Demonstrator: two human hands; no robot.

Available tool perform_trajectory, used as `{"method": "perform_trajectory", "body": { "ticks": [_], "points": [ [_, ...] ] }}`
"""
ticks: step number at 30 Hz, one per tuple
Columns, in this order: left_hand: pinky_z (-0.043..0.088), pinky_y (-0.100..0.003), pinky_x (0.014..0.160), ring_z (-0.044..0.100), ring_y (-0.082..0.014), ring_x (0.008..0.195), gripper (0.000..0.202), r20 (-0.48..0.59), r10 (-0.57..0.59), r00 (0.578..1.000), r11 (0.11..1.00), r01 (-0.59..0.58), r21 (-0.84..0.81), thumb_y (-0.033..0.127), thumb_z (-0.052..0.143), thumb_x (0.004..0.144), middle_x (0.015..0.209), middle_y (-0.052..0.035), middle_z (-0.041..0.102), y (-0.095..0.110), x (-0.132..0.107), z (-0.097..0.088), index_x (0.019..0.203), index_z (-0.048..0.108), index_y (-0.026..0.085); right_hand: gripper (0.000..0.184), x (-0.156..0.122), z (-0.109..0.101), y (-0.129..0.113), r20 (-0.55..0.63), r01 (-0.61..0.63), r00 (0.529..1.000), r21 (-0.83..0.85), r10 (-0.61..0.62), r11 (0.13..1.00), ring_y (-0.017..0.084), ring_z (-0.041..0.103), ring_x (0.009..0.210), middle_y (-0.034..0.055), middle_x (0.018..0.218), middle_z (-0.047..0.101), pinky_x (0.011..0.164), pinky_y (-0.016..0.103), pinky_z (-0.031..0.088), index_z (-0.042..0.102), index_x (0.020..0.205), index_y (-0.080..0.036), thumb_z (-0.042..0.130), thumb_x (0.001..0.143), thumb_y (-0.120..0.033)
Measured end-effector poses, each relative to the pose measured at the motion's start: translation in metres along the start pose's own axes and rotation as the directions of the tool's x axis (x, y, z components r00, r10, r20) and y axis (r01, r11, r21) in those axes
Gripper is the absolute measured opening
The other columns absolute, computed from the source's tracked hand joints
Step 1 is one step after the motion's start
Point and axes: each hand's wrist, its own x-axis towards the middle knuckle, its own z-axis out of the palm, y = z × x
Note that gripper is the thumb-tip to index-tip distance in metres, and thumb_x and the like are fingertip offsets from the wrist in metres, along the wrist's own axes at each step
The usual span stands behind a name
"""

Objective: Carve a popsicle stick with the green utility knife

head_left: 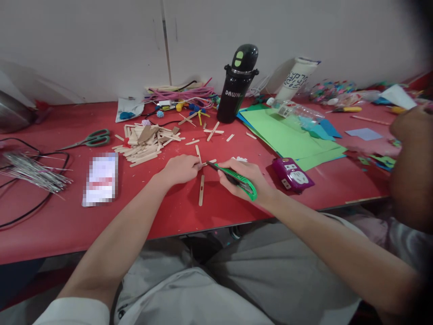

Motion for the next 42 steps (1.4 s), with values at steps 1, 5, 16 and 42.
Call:
{"method": "perform_trajectory", "body": {
  "ticks": [1,5,16,42],
  "points": [
    [0.045,-0.032,0.073,0.066,-0.0253,0.098,0.033,-0.001,0.000,1.000,1.000,0.000,0.001,0.038,0.039,0.098,0.106,-0.0071,0.074,-0.0002,0.0001,0.0003,0.092,0.067,0.023,0.001,0.0000,0.0001,-0.0001,0.002,-0.006,1.000,0.002,0.006,1.000,0.011,0.052,0.054,-0.0030,0.066,0.059,0.055,0.023,0.041,0.057,0.092,-0.023,0.056,0.093,-0.023],
    [0.045,-0.033,0.074,0.066,-0.0255,0.097,0.033,0.000,-0.006,1.000,1.000,0.006,0.000,0.040,0.039,0.098,0.105,-0.0074,0.074,-0.0006,0.0005,0.0013,0.091,0.067,0.023,0.001,-0.0002,0.0013,0.0000,0.007,-0.018,1.000,0.007,0.018,1.000,0.011,0.052,0.055,-0.0029,0.066,0.058,0.056,0.024,0.042,0.057,0.093,-0.023,0.056,0.093,-0.024],
    [0.047,-0.034,0.078,0.066,-0.0262,0.100,0.034,-0.005,0.008,1.000,1.000,-0.008,-0.008,0.039,0.039,0.097,0.109,-0.0074,0.074,-0.0029,0.0020,0.0033,0.097,0.069,0.024,0.003,0.0001,-0.0001,-0.0016,0.017,-0.019,1.000,0.033,0.019,0.999,0.010,0.051,0.052,-0.0044,0.063,0.055,0.053,0.023,0.041,0.055,0.089,-0.023,0.056,0.091,-0.022],
    [0.047,-0.034,0.077,0.067,-0.0267,0.100,0.034,-0.006,0.005,1.000,1.000,-0.005,-0.007,0.039,0.038,0.098,0.108,-0.0077,0.074,-0.0013,0.0007,0.0027,0.096,0.068,0.023,0.002,0.0009,0.0005,-0.0017,0.009,-0.006,1.000,0.040,0.006,0.999,0.011,0.051,0.055,-0.0039,0.065,0.055,0.057,0.023,0.043,0.054,0.092,-0.023,0.056,0.092,-0.021]
  ]
}}
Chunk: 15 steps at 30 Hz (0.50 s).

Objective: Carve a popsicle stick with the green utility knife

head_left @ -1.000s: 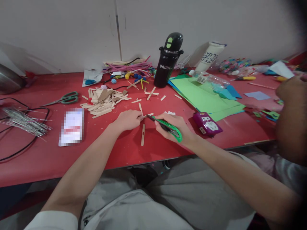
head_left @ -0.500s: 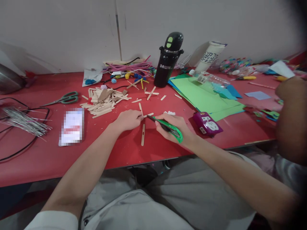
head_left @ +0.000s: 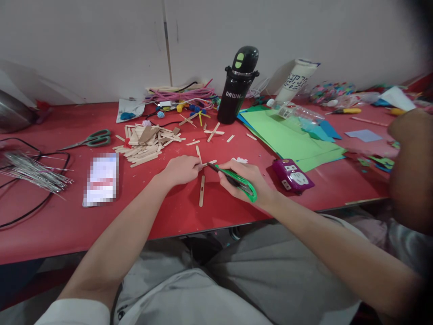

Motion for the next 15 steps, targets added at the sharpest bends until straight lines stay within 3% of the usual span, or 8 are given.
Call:
{"method": "perform_trajectory", "body": {
  "ticks": [15],
  "points": [
    [0.046,-0.035,0.076,0.066,-0.0266,0.101,0.034,-0.002,0.026,1.000,1.000,-0.026,0.010,0.039,0.037,0.098,0.111,-0.0058,0.074,-0.0044,0.0007,0.0014,0.100,0.068,0.024,0.003,-0.0056,0.0040,0.0013,0.004,0.026,1.000,-0.035,-0.026,0.999,0.012,0.054,0.055,-0.0035,0.065,0.057,0.056,0.024,0.044,0.056,0.093,-0.023,0.056,0.091,-0.021]
  ]
}}
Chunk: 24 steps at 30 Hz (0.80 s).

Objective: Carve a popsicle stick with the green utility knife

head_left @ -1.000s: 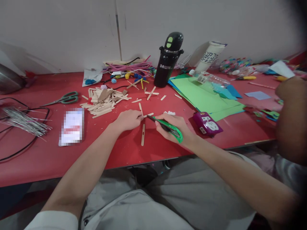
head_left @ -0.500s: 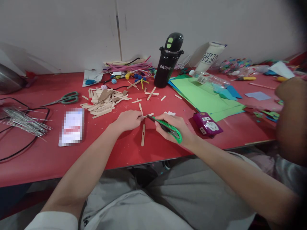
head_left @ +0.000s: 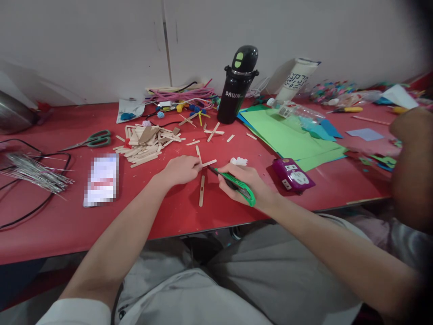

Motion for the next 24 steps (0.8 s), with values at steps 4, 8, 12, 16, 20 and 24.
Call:
{"method": "perform_trajectory", "body": {
  "ticks": [4,8,12,16,20,24],
  "points": [
    [0.047,-0.034,0.077,0.066,-0.0259,0.100,0.035,0.002,-0.019,1.000,1.000,0.019,-0.002,0.039,0.037,0.098,0.110,-0.0067,0.074,0.0009,0.0005,0.0004,0.099,0.069,0.024,0.005,-0.0009,0.0008,-0.0014,-0.058,0.014,0.998,0.016,-0.013,1.000,0.012,0.057,0.058,-0.0022,0.069,0.060,0.059,0.023,0.046,0.057,0.096,-0.023,0.057,0.092,-0.019],
    [0.047,-0.034,0.076,0.067,-0.0259,0.099,0.033,0.006,-0.021,1.000,1.000,0.021,-0.009,0.037,0.039,0.098,0.107,-0.0071,0.074,0.0016,0.0010,0.0009,0.097,0.068,0.023,0.008,0.0011,-0.0003,-0.0057,-0.098,0.001,0.995,0.010,0.000,1.000,0.012,0.058,0.059,-0.0013,0.072,0.062,0.061,0.024,0.047,0.057,0.099,-0.023,0.058,0.092,-0.019],
    [0.047,-0.034,0.078,0.066,-0.0261,0.099,0.033,-0.003,-0.020,1.000,1.000,0.020,-0.014,0.038,0.038,0.098,0.107,-0.0069,0.074,0.0010,0.0010,0.0013,0.098,0.068,0.024,0.006,0.0017,0.0002,-0.0043,-0.082,-0.010,0.997,-0.013,0.009,1.000,0.012,0.058,0.058,-0.0015,0.072,0.062,0.060,0.023,0.046,0.057,0.097,-0.023,0.058,0.092,-0.019],
    [0.048,-0.035,0.081,0.066,-0.0262,0.102,0.035,0.003,-0.020,1.000,1.000,0.020,0.003,0.039,0.036,0.098,0.110,-0.0071,0.073,0.0008,0.0011,0.0012,0.100,0.068,0.024,0.005,0.0005,0.0023,0.0000,-0.044,-0.006,0.999,-0.014,0.005,1.000,0.012,0.057,0.057,-0.0021,0.069,0.060,0.059,0.023,0.046,0.057,0.096,-0.023,0.057,0.092,-0.020],
    [0.048,-0.035,0.080,0.065,-0.0263,0.102,0.035,0.006,-0.019,1.000,1.000,0.019,0.001,0.039,0.037,0.098,0.111,-0.0065,0.074,0.0011,0.0010,0.0009,0.101,0.068,0.024,0.008,0.0003,0.0029,0.0009,-0.039,0.006,0.999,-0.006,-0.006,1.000,0.013,0.057,0.057,-0.0023,0.069,0.060,0.059,0.024,0.046,0.055,0.097,-0.023,0.057,0.091,-0.019],
    [0.047,-0.034,0.078,0.066,-0.0265,0.101,0.034,0.009,-0.020,1.000,1.000,0.020,0.006,0.038,0.037,0.098,0.110,-0.0074,0.074,0.0015,0.0008,0.0007,0.099,0.068,0.023,0.008,0.0018,0.0011,-0.0009,-0.023,0.022,0.999,-0.003,-0.022,1.000,0.012,0.056,0.056,-0.0030,0.067,0.060,0.059,0.024,0.046,0.055,0.096,-0.023,0.056,0.090,-0.017]
  ]
}}
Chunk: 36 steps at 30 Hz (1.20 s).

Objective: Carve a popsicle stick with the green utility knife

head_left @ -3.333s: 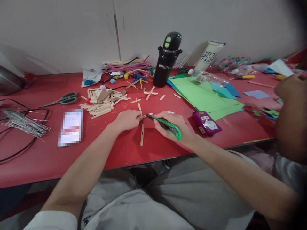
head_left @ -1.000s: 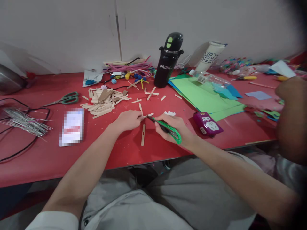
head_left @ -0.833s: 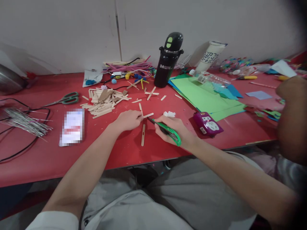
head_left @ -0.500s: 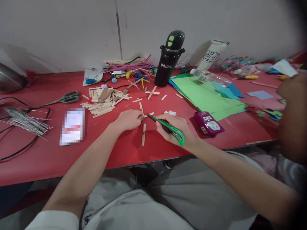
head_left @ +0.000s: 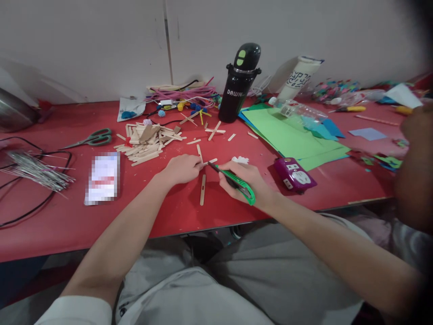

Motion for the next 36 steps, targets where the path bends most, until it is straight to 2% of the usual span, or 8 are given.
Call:
{"method": "perform_trajectory", "body": {
  "ticks": [4,12,18,23,26,36],
  "points": [
    [0.046,-0.034,0.076,0.066,-0.0262,0.100,0.034,0.007,-0.008,1.000,1.000,0.008,0.010,0.039,0.037,0.098,0.109,-0.0076,0.074,0.0013,-0.0011,-0.0018,0.095,0.067,0.023,0.008,0.0015,-0.0007,-0.0006,-0.003,0.015,1.000,-0.005,-0.015,1.000,0.012,0.057,0.055,-0.0031,0.066,0.060,0.058,0.024,0.046,0.055,0.095,-0.023,0.055,0.091,-0.016],
    [0.047,-0.034,0.078,0.066,-0.0267,0.103,0.035,0.005,-0.006,1.000,1.000,0.006,0.008,0.039,0.036,0.099,0.112,-0.0076,0.074,0.0014,-0.0015,-0.0025,0.100,0.068,0.023,0.007,0.0012,0.0003,-0.0006,0.016,0.001,1.000,0.012,-0.001,1.000,0.012,0.056,0.055,-0.0034,0.064,0.059,0.057,0.024,0.045,0.056,0.092,-0.023,0.056,0.089,-0.018],
    [0.048,-0.035,0.081,0.067,-0.0268,0.103,0.035,-0.008,0.000,1.000,1.000,0.000,-0.005,0.039,0.037,0.100,0.112,-0.0082,0.074,0.0006,-0.0011,-0.0008,0.100,0.068,0.024,0.002,-0.0013,-0.0026,0.0007,-0.006,-0.069,0.998,0.044,0.069,0.997,0.011,0.054,0.052,-0.0038,0.063,0.058,0.054,0.023,0.043,0.056,0.090,-0.023,0.057,0.090,-0.021],
    [0.048,-0.035,0.079,0.066,-0.0276,0.103,0.035,0.002,-0.006,1.000,1.000,0.006,-0.008,0.039,0.038,0.099,0.112,-0.0082,0.074,0.0016,-0.0015,-0.0018,0.101,0.068,0.024,0.003,0.0005,-0.0033,-0.0011,-0.080,-0.035,0.996,0.004,0.035,0.999,0.013,0.057,0.057,-0.0013,0.068,0.062,0.061,0.025,0.047,0.057,0.094,-0.023,0.058,0.091,-0.021],
    [0.047,-0.035,0.078,0.066,-0.0276,0.104,0.035,-0.001,-0.001,1.000,1.000,0.001,-0.003,0.039,0.037,0.099,0.112,-0.0080,0.074,0.0020,-0.0019,-0.0021,0.100,0.068,0.023,0.003,0.0018,-0.0023,-0.0004,-0.065,-0.050,0.997,-0.023,0.049,0.998,0.012,0.057,0.056,-0.0020,0.067,0.062,0.059,0.024,0.046,0.056,0.092,-0.024,0.057,0.092,-0.021],
    [0.047,-0.034,0.077,0.066,-0.0268,0.102,0.032,-0.002,-0.008,1.000,1.000,0.008,0.002,0.037,0.038,0.098,0.110,-0.0078,0.074,0.0022,-0.0013,-0.0015,0.094,0.067,0.023,0.006,0.0011,0.0001,0.0018,-0.012,0.015,1.000,-0.030,-0.016,0.999,0.013,0.057,0.056,-0.0017,0.067,0.061,0.057,0.025,0.046,0.054,0.094,-0.024,0.055,0.091,-0.018]
  ]
}}
